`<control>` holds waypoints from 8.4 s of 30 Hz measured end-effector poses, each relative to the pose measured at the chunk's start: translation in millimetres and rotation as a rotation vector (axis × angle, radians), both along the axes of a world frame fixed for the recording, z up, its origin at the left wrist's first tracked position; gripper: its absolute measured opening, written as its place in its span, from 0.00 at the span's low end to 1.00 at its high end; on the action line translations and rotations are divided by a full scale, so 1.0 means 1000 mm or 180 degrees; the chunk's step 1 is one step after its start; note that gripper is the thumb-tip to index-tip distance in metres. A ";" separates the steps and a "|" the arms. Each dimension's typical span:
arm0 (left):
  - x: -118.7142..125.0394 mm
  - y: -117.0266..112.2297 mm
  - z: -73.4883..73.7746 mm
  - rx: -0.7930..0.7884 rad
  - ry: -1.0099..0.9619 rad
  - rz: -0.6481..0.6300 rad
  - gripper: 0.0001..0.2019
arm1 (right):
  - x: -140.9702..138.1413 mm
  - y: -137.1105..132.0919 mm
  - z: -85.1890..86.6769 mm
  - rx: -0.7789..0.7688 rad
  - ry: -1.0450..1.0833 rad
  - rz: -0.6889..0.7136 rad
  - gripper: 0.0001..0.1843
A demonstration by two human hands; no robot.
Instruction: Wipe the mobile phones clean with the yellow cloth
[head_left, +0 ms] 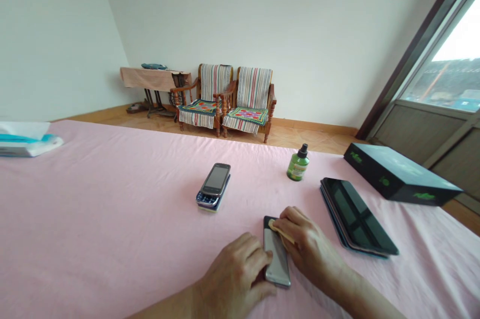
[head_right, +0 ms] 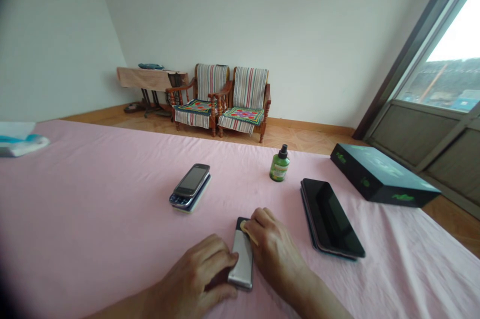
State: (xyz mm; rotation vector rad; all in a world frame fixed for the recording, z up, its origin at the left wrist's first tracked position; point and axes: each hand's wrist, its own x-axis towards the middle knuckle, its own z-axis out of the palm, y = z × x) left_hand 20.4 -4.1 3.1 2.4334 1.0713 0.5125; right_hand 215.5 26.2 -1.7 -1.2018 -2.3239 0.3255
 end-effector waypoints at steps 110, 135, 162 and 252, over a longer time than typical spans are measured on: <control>-0.005 0.003 0.000 -0.0024 -0.0441 -0.0160 0.15 | -0.013 0.011 -0.010 0.0200 0.0566 -0.0013 0.15; -0.006 0.005 0.001 -0.0366 -0.1012 0.0033 0.19 | -0.011 -0.049 0.004 -0.1133 0.2130 -0.0228 0.11; -0.018 0.011 -0.018 0.0160 -0.0462 0.0617 0.55 | 0.019 -0.030 -0.011 -0.1219 0.2752 -0.1036 0.14; 0.105 0.121 -0.003 0.0257 0.0379 -0.0221 0.53 | 0.031 -0.043 -0.023 0.1152 0.2188 -0.0989 0.10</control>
